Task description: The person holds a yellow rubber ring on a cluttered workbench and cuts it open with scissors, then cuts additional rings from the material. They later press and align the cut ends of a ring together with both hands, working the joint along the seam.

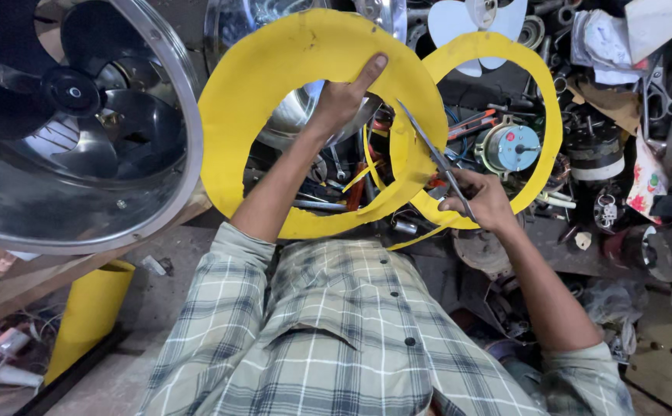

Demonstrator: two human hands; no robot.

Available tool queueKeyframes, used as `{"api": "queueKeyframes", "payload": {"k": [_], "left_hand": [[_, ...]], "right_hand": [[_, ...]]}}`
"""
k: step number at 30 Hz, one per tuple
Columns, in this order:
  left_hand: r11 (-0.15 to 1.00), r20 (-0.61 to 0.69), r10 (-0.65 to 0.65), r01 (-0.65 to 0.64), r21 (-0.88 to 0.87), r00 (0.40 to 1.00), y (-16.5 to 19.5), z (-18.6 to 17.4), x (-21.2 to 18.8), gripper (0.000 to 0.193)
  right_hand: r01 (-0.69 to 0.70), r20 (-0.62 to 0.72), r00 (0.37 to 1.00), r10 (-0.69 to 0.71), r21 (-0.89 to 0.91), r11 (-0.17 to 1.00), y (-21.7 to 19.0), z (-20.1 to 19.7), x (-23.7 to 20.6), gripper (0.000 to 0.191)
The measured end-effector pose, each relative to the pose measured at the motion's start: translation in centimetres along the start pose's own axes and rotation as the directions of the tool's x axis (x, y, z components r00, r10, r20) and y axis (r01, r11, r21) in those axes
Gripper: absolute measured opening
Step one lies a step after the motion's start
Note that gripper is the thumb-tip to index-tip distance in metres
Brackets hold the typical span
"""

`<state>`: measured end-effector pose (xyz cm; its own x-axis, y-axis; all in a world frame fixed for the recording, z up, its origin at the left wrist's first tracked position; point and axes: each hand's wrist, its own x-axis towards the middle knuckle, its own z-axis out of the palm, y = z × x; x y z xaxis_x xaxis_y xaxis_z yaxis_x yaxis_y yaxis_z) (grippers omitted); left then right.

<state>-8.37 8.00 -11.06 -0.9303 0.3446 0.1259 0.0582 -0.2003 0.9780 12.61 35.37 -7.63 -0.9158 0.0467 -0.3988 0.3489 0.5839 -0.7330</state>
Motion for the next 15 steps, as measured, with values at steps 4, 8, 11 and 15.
{"api": "queueKeyframes", "payload": {"k": [4,8,11,15], "left_hand": [[0.999,0.018,0.034,-0.034,-0.028,0.999,-0.2,0.3,0.7,0.045],[0.996,0.035,0.092,-0.091,-0.007,0.995,-0.3,0.7,1.2,0.044],[0.996,0.075,-0.060,0.064,-0.065,0.995,0.1,1.1,1.2,0.044],[0.998,0.147,0.043,-0.036,-0.045,0.988,0.6,1.8,1.2,0.043]], "right_hand": [[0.014,0.013,1.000,-0.015,0.078,0.997,0.3,0.4,0.2,0.076],[0.078,0.032,0.996,-0.084,0.164,0.983,0.4,0.2,0.0,0.071],[0.118,0.030,0.991,-0.127,0.204,0.972,0.4,0.0,-0.2,0.071],[0.036,0.025,0.999,-0.041,0.148,0.988,0.6,-0.3,-0.2,0.071]]}}
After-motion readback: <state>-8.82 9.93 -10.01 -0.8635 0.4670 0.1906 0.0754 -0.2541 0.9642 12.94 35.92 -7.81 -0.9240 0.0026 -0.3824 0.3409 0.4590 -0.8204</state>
